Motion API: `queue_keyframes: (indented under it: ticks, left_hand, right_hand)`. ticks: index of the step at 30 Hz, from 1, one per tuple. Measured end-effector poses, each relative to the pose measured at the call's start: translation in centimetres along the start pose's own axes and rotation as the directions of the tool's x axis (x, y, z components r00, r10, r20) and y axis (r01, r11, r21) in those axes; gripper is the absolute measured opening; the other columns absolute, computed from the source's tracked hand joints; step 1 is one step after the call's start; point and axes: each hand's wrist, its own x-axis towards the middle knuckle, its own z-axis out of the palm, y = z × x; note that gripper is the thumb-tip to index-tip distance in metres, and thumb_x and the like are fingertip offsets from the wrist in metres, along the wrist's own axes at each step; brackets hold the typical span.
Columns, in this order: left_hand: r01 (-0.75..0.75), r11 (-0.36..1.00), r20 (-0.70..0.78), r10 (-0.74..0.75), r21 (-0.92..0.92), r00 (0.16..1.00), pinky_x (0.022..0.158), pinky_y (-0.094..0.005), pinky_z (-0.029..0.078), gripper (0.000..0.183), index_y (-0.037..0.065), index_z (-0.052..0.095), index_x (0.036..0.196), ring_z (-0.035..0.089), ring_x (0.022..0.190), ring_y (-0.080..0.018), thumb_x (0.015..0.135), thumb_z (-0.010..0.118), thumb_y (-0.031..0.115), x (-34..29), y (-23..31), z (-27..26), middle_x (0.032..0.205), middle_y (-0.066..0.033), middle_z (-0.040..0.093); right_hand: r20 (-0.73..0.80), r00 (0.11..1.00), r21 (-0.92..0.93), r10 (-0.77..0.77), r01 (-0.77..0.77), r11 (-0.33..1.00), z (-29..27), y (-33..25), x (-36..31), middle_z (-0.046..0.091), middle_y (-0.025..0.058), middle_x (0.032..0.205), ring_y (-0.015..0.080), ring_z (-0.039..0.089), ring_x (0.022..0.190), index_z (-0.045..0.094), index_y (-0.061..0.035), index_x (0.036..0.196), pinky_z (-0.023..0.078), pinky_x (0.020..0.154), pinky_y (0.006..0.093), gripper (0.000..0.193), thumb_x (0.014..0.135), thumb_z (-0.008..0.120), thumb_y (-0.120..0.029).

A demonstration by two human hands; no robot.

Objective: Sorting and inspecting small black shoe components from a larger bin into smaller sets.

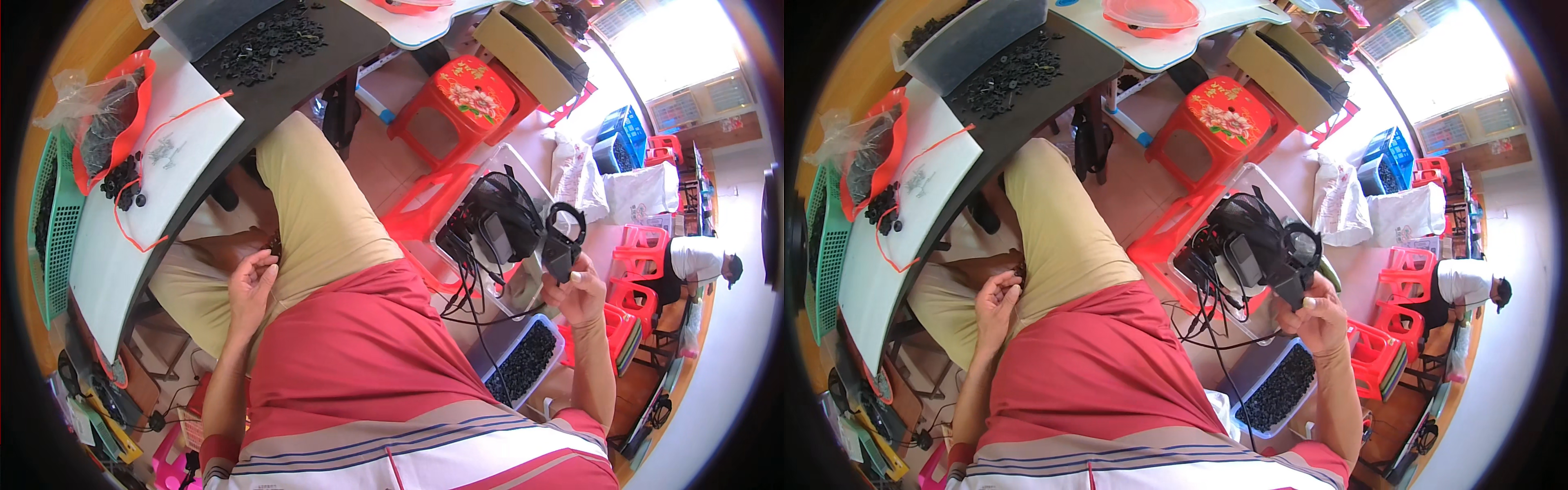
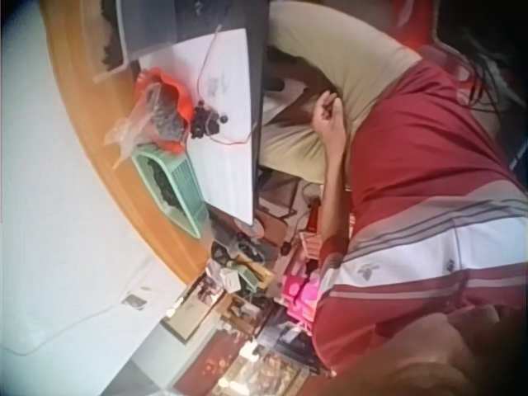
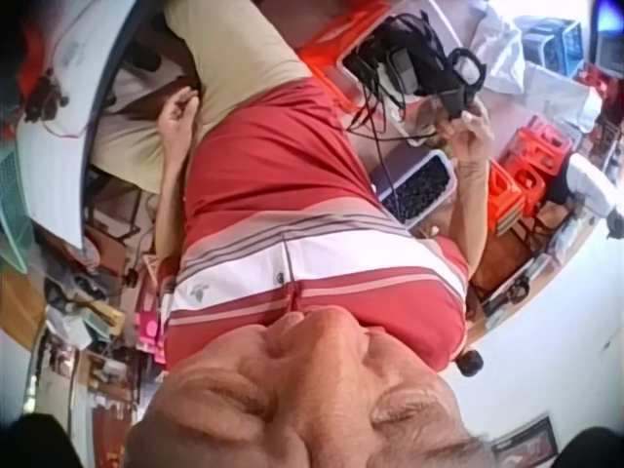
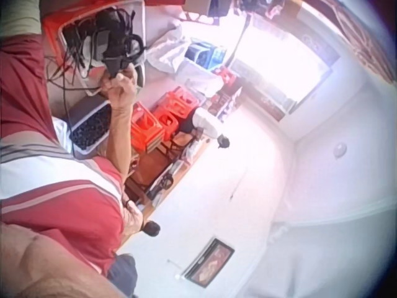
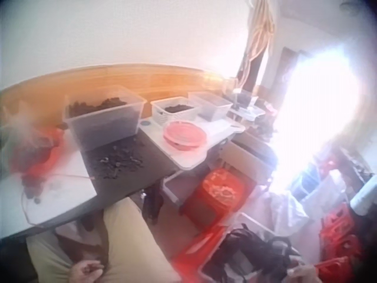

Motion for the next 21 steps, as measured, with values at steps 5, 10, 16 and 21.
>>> queue_keyframes:
  ticks: [5,10,16,21]
  left_hand:
    - [-0.012,1.000,-0.007,0.012,0.023,1.000,0.095,-0.0288,0.050,0.033,-0.002,0.059,0.128,0.064,0.105,-0.0145,0.098,0.068,0.010,0.9,-0.3,0.0,0.116,-0.0110,0.068]
    - [0.000,1.000,0.009,0.000,0.014,1.000,0.094,-0.0288,0.050,0.033,-0.002,0.060,0.127,0.064,0.104,-0.0148,0.097,0.069,0.010,1.0,-0.3,0.2,0.115,-0.0111,0.068]
    - [-0.013,0.999,0.019,0.012,0.034,1.000,0.094,-0.0289,0.051,0.035,-0.002,0.060,0.129,0.064,0.105,-0.0150,0.097,0.069,0.010,0.9,-0.2,0.3,0.116,-0.0117,0.068]
    - [0.002,0.999,0.003,-0.002,0.047,1.000,0.093,-0.0287,0.051,0.035,-0.003,0.060,0.128,0.064,0.104,-0.0149,0.098,0.069,0.010,0.7,0.0,0.4,0.115,-0.0118,0.068]
  right_hand:
    - [-0.106,0.958,0.182,-0.267,0.282,0.942,2.2,-1.7,0.9,0.057,0.0187,0.111,0.0134,0.043,0.062,0.054,0.0059,0.125,0.039,0.051,0.0273,0.044,0.085,0.061,-0.009]
    - [-0.031,0.920,0.181,-0.391,0.390,0.903,3.8,-3.6,2.0,0.056,0.0142,0.117,0.0135,0.043,0.066,0.052,0.0025,0.130,0.039,0.052,0.0257,0.047,0.084,0.061,-0.005]
    - [0.009,0.912,0.127,-0.411,0.407,0.905,5.5,-3.7,3.8,0.056,0.0121,0.117,0.0132,0.042,0.067,0.052,0.0014,0.130,0.038,0.057,0.0267,0.050,0.081,0.063,-0.003]
    - [-0.042,0.936,-0.114,-0.348,0.342,0.933,5.6,-1.9,4.9,0.058,0.0114,0.116,0.0151,0.046,0.068,0.056,0.0009,0.126,0.041,0.062,0.0313,0.056,0.072,0.069,-0.004]
